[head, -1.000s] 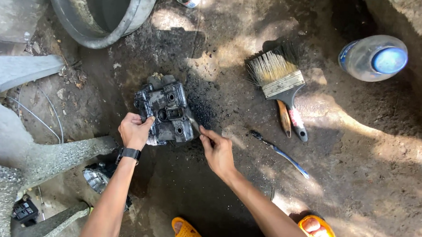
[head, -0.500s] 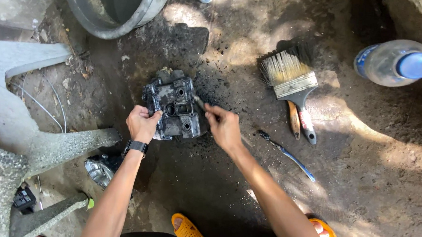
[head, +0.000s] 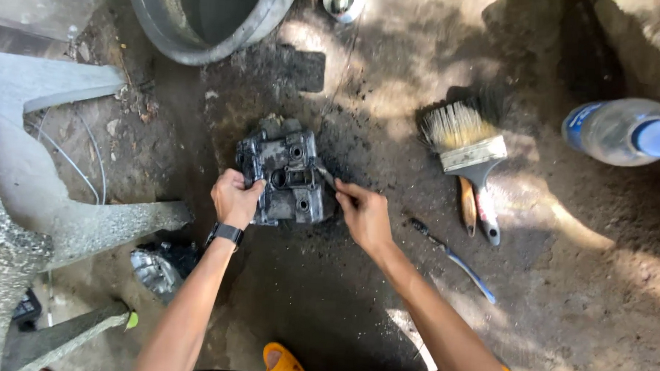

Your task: Cleaning a motorcycle engine cylinder head using a small brush and a scraper tool with a cleaning solution.

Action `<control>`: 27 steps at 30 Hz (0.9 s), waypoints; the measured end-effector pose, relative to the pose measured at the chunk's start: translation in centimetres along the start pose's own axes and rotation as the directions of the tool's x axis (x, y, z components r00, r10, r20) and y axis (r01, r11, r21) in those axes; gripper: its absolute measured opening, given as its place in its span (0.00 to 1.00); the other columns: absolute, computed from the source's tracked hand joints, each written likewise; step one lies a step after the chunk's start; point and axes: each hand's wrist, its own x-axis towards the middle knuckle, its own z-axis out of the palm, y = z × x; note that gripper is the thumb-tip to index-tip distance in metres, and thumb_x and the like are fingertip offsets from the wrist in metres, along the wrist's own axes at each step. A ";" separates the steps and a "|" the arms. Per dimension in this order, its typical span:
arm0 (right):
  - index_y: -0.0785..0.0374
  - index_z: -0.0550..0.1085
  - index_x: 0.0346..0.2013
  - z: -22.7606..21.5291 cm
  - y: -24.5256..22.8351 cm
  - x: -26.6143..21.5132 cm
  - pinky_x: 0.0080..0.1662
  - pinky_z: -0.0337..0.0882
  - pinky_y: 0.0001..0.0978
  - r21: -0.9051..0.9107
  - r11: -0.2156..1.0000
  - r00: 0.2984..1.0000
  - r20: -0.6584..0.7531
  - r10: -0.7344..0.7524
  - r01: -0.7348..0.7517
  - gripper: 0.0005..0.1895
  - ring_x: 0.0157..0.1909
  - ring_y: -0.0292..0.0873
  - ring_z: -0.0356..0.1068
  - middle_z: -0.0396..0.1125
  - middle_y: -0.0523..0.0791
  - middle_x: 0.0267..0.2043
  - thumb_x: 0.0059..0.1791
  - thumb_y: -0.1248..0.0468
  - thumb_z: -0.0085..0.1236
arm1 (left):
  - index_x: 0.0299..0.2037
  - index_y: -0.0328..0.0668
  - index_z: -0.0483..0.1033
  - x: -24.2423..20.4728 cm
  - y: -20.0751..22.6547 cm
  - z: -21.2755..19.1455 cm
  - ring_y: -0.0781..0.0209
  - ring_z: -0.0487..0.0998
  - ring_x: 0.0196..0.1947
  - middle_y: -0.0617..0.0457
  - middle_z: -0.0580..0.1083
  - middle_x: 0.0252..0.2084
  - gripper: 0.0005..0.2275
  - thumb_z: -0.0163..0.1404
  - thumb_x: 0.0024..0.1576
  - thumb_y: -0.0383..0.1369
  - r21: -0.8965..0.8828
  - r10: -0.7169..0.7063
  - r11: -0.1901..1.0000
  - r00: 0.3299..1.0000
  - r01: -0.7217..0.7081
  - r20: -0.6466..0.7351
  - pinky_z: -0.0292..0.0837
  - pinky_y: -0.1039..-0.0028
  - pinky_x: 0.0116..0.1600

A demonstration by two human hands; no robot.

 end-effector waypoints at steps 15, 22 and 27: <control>0.65 0.82 0.51 0.0 -1.0 1.3 0.40 0.74 0.35 -0.005 0.992 0.982 0.142 0.126 -0.127 0.11 0.35 0.40 0.70 0.74 0.50 0.33 0.56 0.66 0.59 | 0.27 0.32 0.69 0.0 0.3 0.1 0.49 0.74 0.26 0.45 0.72 0.27 0.19 0.71 0.41 0.31 -0.042 0.082 0.996 0.996 -0.084 -0.045 0.73 0.59 0.36; 0.60 0.79 0.53 0.1 -1.4 2.8 0.43 0.78 0.33 0.056 0.987 0.984 0.107 0.142 -0.149 0.15 0.35 0.37 0.75 0.78 0.45 0.45 0.51 0.65 0.60 | 0.29 0.34 0.70 -0.4 -0.5 0.5 0.45 0.73 0.35 0.45 0.73 0.30 0.19 0.70 0.40 0.34 0.020 0.032 0.999 0.999 -0.031 -0.022 0.70 0.54 0.41; 0.56 0.80 0.54 -1.2 -4.1 3.1 0.34 0.72 0.44 -0.200 0.947 0.943 0.173 0.285 -0.250 0.15 0.29 0.45 0.71 0.80 0.49 0.42 0.52 0.64 0.59 | 0.31 0.34 0.71 -0.1 -0.8 1.1 0.42 0.72 0.39 0.43 0.73 0.33 0.19 0.70 0.42 0.34 0.032 0.056 0.998 0.998 -0.055 -0.024 0.69 0.53 0.45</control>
